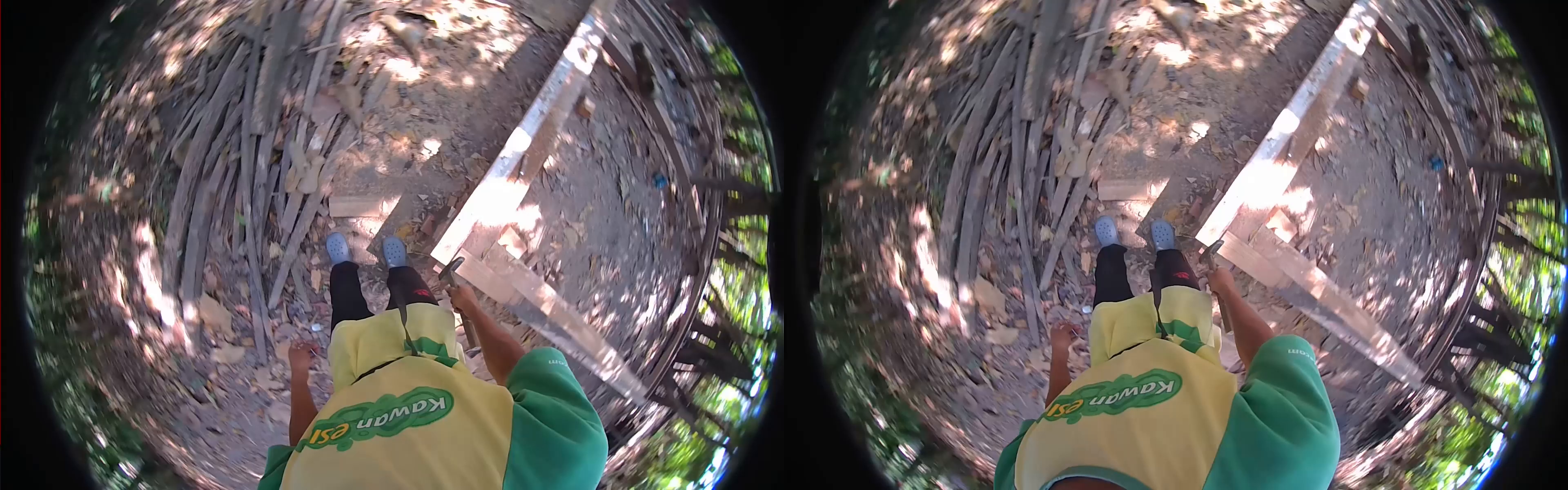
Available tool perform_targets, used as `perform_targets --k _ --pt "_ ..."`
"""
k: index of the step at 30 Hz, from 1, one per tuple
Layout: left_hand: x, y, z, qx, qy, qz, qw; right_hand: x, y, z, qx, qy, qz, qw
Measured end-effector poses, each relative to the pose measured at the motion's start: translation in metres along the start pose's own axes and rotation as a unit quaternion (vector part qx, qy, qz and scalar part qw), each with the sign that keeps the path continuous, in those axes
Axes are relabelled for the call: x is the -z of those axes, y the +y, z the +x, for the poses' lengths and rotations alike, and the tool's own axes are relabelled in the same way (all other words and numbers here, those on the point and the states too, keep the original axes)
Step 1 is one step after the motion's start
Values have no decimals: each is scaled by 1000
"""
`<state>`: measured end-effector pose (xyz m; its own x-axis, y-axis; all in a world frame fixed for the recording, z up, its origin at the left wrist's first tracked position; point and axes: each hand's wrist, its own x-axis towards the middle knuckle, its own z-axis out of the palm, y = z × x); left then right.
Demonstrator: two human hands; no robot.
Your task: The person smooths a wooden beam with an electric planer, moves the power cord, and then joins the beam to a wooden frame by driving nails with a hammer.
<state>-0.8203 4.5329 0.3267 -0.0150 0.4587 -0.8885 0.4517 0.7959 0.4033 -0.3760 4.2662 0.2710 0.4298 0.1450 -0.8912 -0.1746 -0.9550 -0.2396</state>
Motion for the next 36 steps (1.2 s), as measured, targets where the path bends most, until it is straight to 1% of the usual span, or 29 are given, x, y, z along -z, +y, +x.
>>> perform_targets --k 1,2,4,5,6,7,9,10,11,13,16,19,20,22,24,26,29,30,32,34,36 --pt "5 22 23 16 -32 55 998 -11 5 -6 -15 14 58 998" --pt "12 44 53 9 -68 131 989 -19 4 -23 -33 31 123 991" --pt "27 90 104 1 -135 283 950 -49 11 -62 -89 64 202 973" --pt "23 130 131 -37 -142 338 930 -58 7 -70 -109 83 234 963" --pt "23 170 155 -68 -144 386 909 -75 7 -84 -106 111 251 956" --pt "29 203 168 -93 -142 432 886 -108 21 -98 -117 127 283 943" --pt "17 291 179 -127 -135 342 921 -164 36 -92 -122 166 345 916" --pt "9 330 184 -167 -130 341 916 -171 18 -115 -203 141 400 882" --pt "3 362 189 -206 -125 337 910 -188 14 -127 -210 129 384 890" --pt "-24 417 193 -220 -104 340 908 -232 14 -146 -219 107 348 905" --pt "-77 461 190 -236 -133 399 876 -277 -5 -177 -275 71 369 885" --pt "-131 467 208 -252 -213 501 800 -324 -12 -182 -296 37 409 862" --pt "-159 458 183 -240 -217 487 811 -330 -16 -186 -261 -6 377 889" --pt "-200 431 157 -271 -261 523 765 -340 -28 -185 -286 5 433 855" --pt "-237 395 129 -226 -320 527 754 -351 -39 -178 -292 29 489 822" --pt "-262 361 96 -229 -382 580 682 -357 -39 -164 -281 69 539 791" --pt "-285 327 67 -226 -434 647 585 -356 -30 -140 -250 72 562 785" --pt "-291 322 60 -226 -430 657 577 -356 -26 -130 -252 90 586 765" --pt "-302 317 51 -225 -420 679 558 -339 -17 -122 -221 98 579 778" --pt "-308 323 48 -212 -393 692 567 -314 -8 -126 -241 101 611 748" --pt "-318 330 45 -206 -357 703 579 -300 7 -117 -255 116 697 660"
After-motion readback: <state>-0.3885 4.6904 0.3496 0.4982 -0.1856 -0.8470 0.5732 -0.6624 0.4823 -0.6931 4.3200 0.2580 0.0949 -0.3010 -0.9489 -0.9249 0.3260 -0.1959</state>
